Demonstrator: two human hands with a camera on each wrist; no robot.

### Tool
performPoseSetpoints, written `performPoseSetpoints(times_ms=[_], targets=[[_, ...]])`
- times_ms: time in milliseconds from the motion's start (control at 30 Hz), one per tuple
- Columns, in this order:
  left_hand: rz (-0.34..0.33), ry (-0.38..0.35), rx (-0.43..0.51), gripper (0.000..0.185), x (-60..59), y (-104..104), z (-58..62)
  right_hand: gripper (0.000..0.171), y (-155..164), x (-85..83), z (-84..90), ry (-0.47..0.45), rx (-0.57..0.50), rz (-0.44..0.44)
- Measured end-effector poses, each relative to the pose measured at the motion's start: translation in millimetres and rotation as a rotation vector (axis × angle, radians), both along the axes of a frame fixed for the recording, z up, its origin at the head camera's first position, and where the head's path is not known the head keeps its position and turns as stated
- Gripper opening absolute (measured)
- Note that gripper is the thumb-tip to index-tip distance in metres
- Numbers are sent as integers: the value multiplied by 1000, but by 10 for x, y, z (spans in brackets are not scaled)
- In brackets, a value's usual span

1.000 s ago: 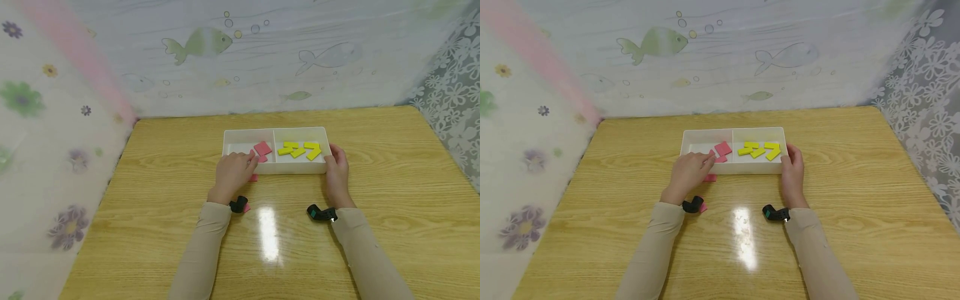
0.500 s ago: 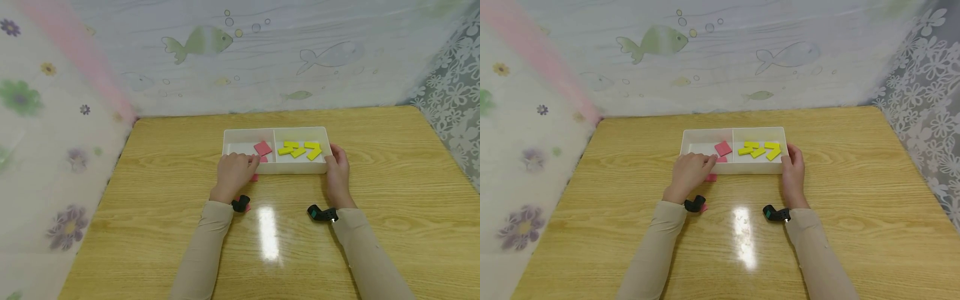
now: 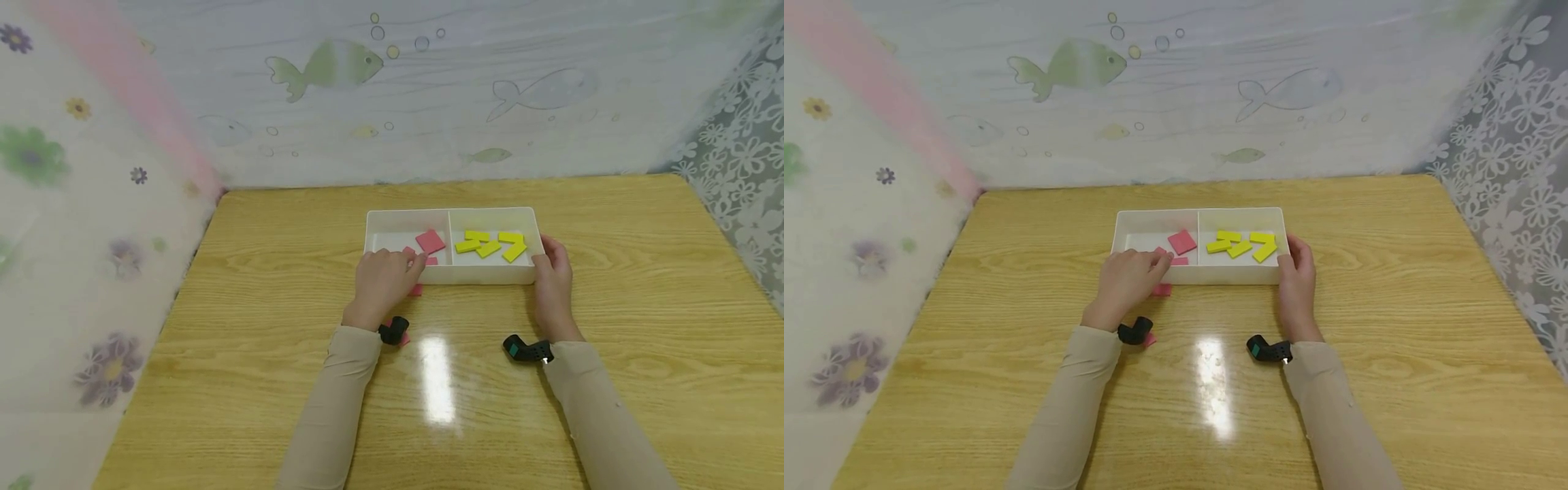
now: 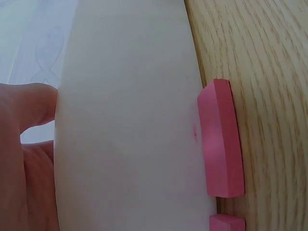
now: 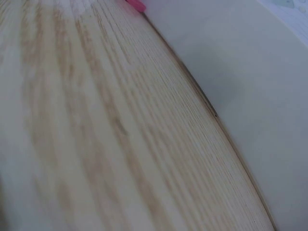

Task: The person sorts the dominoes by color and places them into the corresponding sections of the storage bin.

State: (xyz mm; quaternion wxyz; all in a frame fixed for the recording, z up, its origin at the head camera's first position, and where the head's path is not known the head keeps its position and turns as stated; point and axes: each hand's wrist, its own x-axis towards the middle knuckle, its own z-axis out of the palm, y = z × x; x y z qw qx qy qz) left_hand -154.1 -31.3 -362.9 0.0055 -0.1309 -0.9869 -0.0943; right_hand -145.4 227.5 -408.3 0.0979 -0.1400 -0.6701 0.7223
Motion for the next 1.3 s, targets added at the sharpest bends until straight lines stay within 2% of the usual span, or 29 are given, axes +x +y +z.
performPoseSetpoints(times_ms=[133,200,267,367,467,600,767,900,1067,1300], targets=[[-20,5,27,48,-13,-15,-5,39,3,-5,-11,8,13,12],[-41,-31,69,44,-22,-37,4,39,5,-8,-19,10,13,8],[-57,-102,152,38,-26,-75,29,39,7,-9,-26,11,9,3],[-86,-211,330,33,-38,-163,74,39,13,-17,-34,15,1,-1],[-116,-255,498,32,-58,-266,106,39,20,-22,-37,15,1,3],[-129,-224,619,27,-71,-379,129,39,23,-16,-37,6,13,6],[-92,-148,706,24,-63,-486,173,39,17,1,-31,-8,28,11],[-69,-138,785,22,-55,-551,214,39,19,7,-10,-2,27,14],[-61,-151,809,22,-37,-601,253,39,25,8,-6,-2,23,12],[-16,-88,866,26,4,-732,346,39,21,3,-37,13,4,16]])
